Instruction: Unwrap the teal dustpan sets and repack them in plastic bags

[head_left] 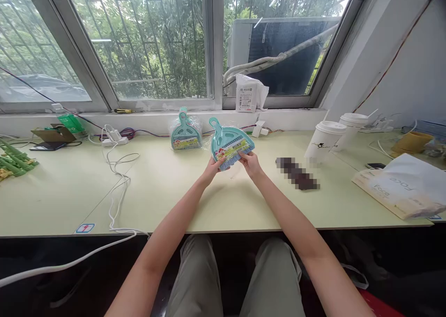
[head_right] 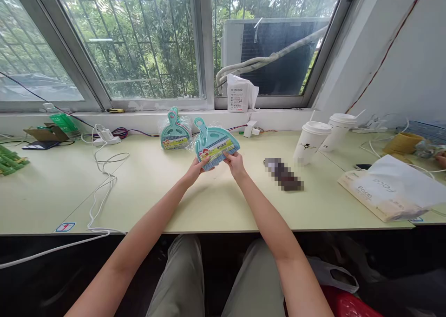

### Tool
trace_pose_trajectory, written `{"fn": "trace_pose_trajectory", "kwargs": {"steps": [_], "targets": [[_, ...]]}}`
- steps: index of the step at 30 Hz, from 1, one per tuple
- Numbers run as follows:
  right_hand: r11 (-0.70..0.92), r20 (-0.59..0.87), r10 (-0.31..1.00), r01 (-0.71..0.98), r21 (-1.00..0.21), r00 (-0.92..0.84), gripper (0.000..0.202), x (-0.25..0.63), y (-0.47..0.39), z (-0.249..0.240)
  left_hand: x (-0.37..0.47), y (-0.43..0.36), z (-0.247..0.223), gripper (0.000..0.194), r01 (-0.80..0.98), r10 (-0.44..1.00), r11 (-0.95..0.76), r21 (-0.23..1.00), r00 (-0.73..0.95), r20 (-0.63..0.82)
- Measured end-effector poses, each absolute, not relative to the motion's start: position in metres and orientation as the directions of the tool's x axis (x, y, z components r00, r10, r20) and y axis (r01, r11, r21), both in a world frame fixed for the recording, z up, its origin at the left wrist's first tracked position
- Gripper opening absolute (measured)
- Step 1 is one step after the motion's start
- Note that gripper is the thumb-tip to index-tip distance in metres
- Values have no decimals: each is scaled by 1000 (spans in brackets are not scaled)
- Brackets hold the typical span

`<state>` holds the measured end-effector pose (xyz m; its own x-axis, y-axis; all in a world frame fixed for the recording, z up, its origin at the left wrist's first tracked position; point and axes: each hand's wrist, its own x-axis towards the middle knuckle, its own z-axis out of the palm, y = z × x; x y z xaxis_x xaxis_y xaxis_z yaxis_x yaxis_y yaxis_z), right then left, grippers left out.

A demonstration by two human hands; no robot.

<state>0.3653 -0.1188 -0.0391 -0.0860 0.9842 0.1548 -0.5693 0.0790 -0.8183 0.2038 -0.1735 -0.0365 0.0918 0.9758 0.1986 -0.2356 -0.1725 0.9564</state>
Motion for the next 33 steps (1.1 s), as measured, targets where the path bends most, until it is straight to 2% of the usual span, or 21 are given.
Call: {"fn": "trace_pose_trajectory", "kwargs": {"steps": [2, 4, 6, 8, 10, 12, 14, 16, 20, 24, 27, 29, 32, 33], "targets": [[52, 140, 982, -537, -842, -124, 27, 371, -117, -36, 203, -171, -38, 60, -233, 978, -172, 957, 77, 195], [-5, 110, 966, -445, -895, -232, 26, 380, -115, -32, 196, -166, -38, 60, -244, 984, -163, 956, 35, 176], [-21, 76, 928, -254, -967, -365, 29, 392, -112, -31, 185, -161, -38, 60, -261, 990, -139, 955, -23, 138], [116, 106, 912, 0, -993, -397, 30, 403, -109, -33, 172, -157, -39, 59, -279, 991, -122, 953, -91, 100], [375, 283, 893, 231, -898, -349, 27, 411, -107, -39, 158, -154, -40, 57, -298, 986, -123, 946, -143, 84], [600, 502, 800, 395, -696, -329, 44, 411, -107, -46, 148, -152, -42, 53, -320, 985, -119, 940, -159, 71], [707, 618, 698, 485, -515, -361, 63, 407, -108, -49, 142, -151, -44, 50, -331, 987, -98, 938, -152, 49], [740, 663, 645, 527, -417, -381, 57, 401, -112, -49, 142, -152, -45, 49, -326, 989, -76, 942, -143, 30], [749, 724, 597, 564, -349, -345, 21, 397, -116, -43, 146, -156, -45, 51, -292, 998, -28, 956, -65, 10], [735, 767, 581, 581, -350, -272, 18, 397, -115, -43, 145, -159, -44, 48, -224, 993, 117, 968, 12, -117], [717, 764, 600, 583, -382, -238, 16, 392, -111, -49, 144, -160, -45, 42, -161, 976, 215, 963, 73, -206], [676, 753, 635, 597, -431, -175, 15, 389, -107, -55, 145, -161, -46, 39, -113, 966, 229, 967, 146, -211], [593, 704, 710, 560, -578, -26, 10, 386, -99, -64, 150, -164, -46, 39, -49, 950, 175, 983, 271, -155], [566, 666, 746, 511, -647, 17, 15, 386, -96, -67, 151, -165, -46, 41, -30, 946, 149, 988, 297, -133]]}}
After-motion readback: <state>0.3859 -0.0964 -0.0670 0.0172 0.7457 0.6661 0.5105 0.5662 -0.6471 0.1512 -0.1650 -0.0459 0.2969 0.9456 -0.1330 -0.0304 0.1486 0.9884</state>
